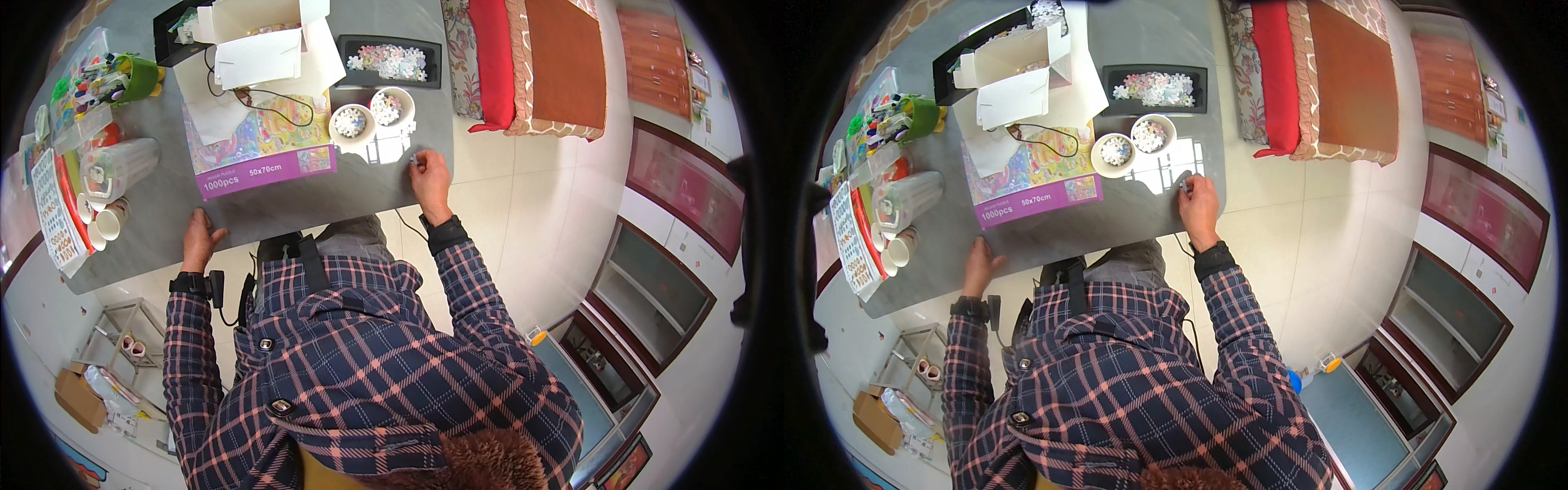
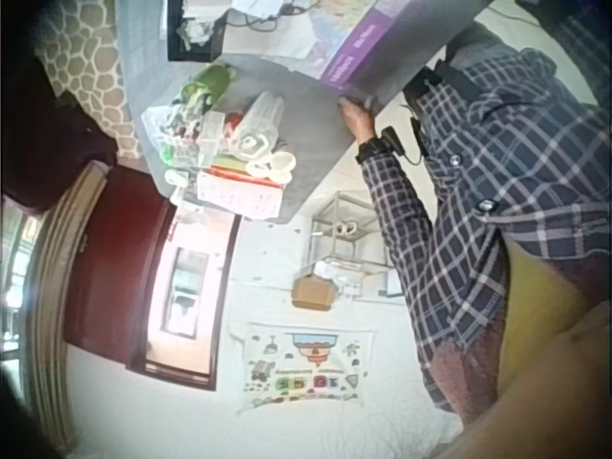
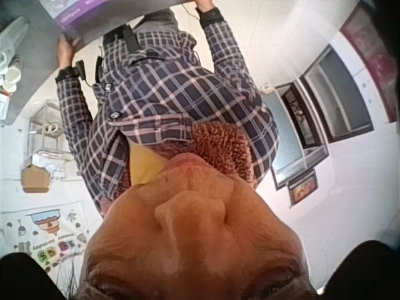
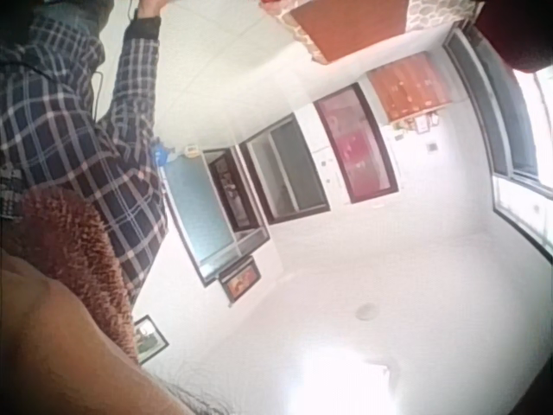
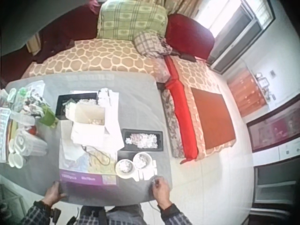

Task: The person sits at a table and assembles a jigsaw puzzle by hand. They pick up individual white puzzle pieces, align them, and connect them into small clusters. The person occasionally places pieces into small bowls and continues building the puzzle on the table surface.

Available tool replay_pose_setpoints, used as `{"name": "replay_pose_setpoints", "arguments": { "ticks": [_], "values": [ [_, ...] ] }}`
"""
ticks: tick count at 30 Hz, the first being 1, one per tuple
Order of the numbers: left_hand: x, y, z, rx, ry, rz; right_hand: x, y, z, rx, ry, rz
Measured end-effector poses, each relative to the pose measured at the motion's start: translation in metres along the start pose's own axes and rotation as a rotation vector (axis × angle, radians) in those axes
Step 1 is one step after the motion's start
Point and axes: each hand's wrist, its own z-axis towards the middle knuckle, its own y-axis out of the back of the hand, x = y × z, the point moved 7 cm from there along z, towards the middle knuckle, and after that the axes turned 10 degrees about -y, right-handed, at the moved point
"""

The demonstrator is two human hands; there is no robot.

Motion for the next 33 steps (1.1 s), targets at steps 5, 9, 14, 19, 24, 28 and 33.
{"name": "replay_pose_setpoints", "arguments": {
  "ticks": [5,9,14,19,24,28,33],
  "values": [
    [0.003,0.000,0.001,0.034,0.024,-0.003,0.022,-0.008,0.015,0.007,0.236,0.052],
    [0.002,0.001,0.002,0.012,-0.006,-0.004,0.031,-0.009,0.039,0.079,0.114,0.138],
    [0.005,0.001,0.000,0.036,0.042,-0.051,0.044,-0.001,0.049,0.142,0.123,0.024],
    [0.007,-0.001,0.002,0.039,0.032,-0.028,0.045,-0.006,0.046,0.166,0.136,0.031],
    [0.007,0.001,0.003,0.028,0.029,-0.028,0.042,-0.017,0.045,0.222,0.130,0.037],
    [0.002,0.005,0.002,0.032,0.035,-0.009,0.044,-0.017,0.043,0.174,0.200,-0.035],
    [-0.001,0.007,0.002,0.027,0.043,-0.007,0.040,-0.018,0.044,0.164,0.179,0.014]
  ]
}}
